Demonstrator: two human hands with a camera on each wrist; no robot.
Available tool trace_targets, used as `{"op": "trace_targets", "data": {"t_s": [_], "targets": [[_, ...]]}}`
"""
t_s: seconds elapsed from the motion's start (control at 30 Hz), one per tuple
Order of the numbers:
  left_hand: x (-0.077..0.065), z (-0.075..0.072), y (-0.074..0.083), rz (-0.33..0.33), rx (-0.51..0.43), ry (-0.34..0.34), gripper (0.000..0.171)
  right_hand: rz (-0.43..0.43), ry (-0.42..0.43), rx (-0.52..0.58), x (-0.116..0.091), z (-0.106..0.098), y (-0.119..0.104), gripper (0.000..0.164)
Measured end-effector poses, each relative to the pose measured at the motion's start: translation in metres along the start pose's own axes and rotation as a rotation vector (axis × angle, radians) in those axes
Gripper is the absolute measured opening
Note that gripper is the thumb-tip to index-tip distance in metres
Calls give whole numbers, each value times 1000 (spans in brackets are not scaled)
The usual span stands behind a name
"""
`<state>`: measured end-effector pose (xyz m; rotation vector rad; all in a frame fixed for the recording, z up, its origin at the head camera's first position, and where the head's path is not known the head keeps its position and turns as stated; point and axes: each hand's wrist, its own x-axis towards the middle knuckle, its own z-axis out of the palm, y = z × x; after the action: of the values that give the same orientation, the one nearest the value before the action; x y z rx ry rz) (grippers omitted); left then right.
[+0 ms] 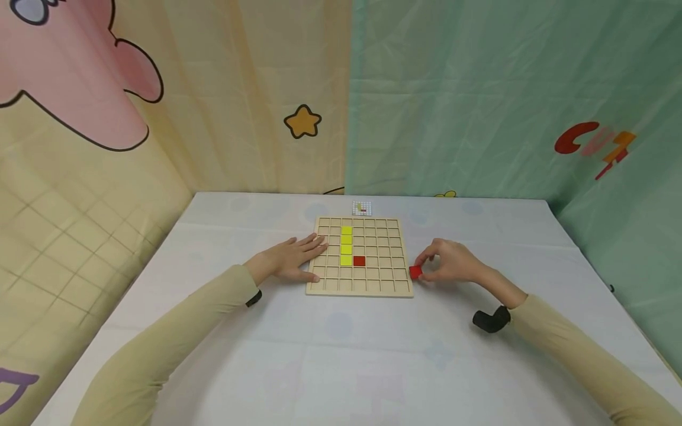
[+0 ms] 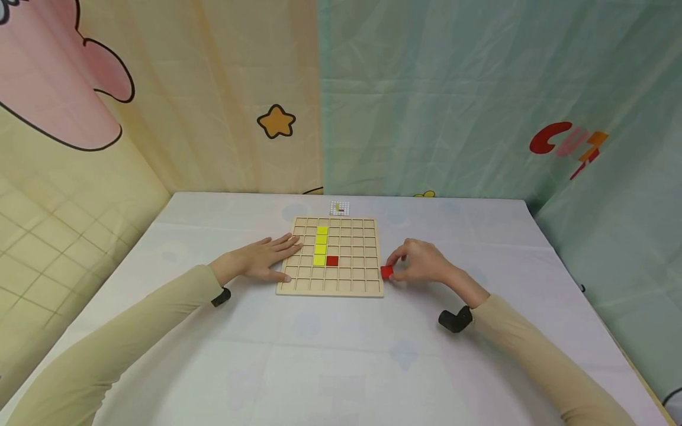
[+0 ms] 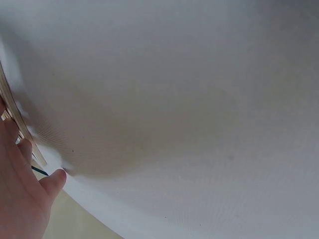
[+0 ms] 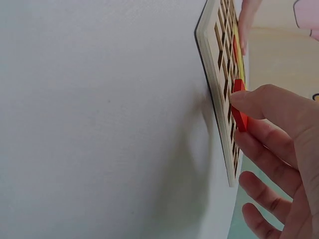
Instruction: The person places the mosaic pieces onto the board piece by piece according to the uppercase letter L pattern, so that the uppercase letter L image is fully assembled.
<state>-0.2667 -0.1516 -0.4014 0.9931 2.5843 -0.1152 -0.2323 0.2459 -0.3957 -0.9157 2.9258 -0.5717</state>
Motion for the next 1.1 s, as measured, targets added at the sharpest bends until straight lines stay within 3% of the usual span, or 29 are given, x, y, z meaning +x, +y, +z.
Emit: {"op": "trace_targets", "data": {"t_s": [0.53, 1.1], "targets": [[-1, 0, 0, 3, -1, 4, 89, 30, 47, 47, 37, 10, -17, 21], [-1, 0, 0, 2, -9, 5, 88, 38, 6, 75, 66, 26, -39, 26]]}}
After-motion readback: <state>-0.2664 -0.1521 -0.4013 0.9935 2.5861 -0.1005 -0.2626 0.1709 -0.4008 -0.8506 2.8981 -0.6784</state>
